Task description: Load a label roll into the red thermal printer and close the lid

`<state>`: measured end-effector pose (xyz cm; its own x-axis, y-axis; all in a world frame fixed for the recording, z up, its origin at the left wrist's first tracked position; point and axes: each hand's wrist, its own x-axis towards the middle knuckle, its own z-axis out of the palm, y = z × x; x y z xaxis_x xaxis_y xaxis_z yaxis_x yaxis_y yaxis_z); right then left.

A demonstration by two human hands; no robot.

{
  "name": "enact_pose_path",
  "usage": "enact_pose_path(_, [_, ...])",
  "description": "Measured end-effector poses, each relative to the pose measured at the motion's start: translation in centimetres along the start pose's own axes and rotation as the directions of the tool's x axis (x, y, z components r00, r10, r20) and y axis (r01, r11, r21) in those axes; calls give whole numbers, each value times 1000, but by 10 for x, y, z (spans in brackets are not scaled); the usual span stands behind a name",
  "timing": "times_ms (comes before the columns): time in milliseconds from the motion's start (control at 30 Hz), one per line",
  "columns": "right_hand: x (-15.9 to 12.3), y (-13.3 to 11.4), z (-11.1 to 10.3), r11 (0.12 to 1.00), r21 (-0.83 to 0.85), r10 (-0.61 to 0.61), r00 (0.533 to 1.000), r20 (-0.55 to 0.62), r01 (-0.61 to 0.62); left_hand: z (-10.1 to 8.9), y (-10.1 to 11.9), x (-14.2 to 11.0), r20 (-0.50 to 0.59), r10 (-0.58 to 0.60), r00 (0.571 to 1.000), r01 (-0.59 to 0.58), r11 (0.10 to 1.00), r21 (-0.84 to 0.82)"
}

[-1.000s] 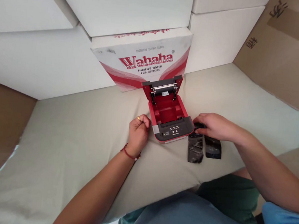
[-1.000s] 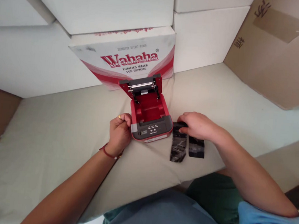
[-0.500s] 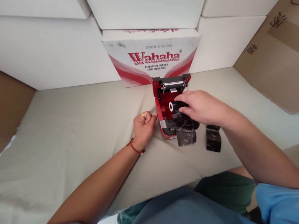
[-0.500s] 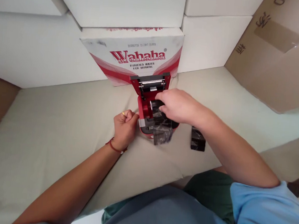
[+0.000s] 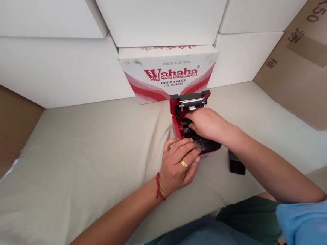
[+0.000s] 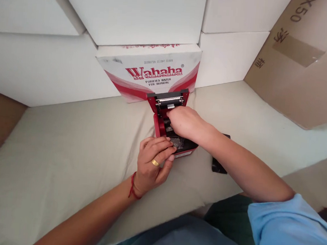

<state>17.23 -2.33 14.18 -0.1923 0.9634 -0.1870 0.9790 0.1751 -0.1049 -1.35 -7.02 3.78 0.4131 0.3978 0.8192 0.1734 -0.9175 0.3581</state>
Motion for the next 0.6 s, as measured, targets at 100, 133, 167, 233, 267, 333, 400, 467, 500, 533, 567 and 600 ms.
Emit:
enact_pose_path(100, [-18,10,-7,942,285,-153,983,-100,176,-2,6,3,1,19,1000,-19,993,114])
enact_pose_path(133, [-25,14,-10,892,389,-170,968,-183,230,-3,8,4,9,36,999,-37,991,129])
enact_pose_path(167, [-30,18,-14,842,468,-134,945,-298,267,-4,9,6,17,52,998,-54,989,137])
enact_pose_path(233, [-35,26,-17,791,536,66,829,-555,296,-5,12,7,31,72,997,-76,988,137])
enact_pose_path(267, [-33,31,-17,793,533,165,738,-654,295,-5,13,8,36,75,996,-80,988,133])
enact_pose_path(333, [-21,40,-11,813,505,241,623,-745,290,-5,14,8,55,78,995,-83,991,109])
enact_pose_path(400, [-7,47,-1,822,480,184,655,-733,306,-5,15,8,88,88,992,-95,993,71])
enact_pose_path(467, [2,50,9,815,469,99,716,-691,340,-5,14,8,112,103,988,-109,993,49])
enact_pose_path(500, [3,49,13,809,468,74,729,-681,356,-5,13,8,115,111,987,-116,992,46])
enact_pose_path(533, [1,48,16,804,465,61,728,-683,369,-5,13,8,115,117,986,-123,991,45])
enact_pose_path(567, [-4,45,19,803,460,58,717,-695,380,-5,12,8,114,123,986,-129,991,45])
enact_pose_path(600, [-11,43,21,804,451,59,703,-709,388,-6,11,9,113,129,985,-135,990,44])
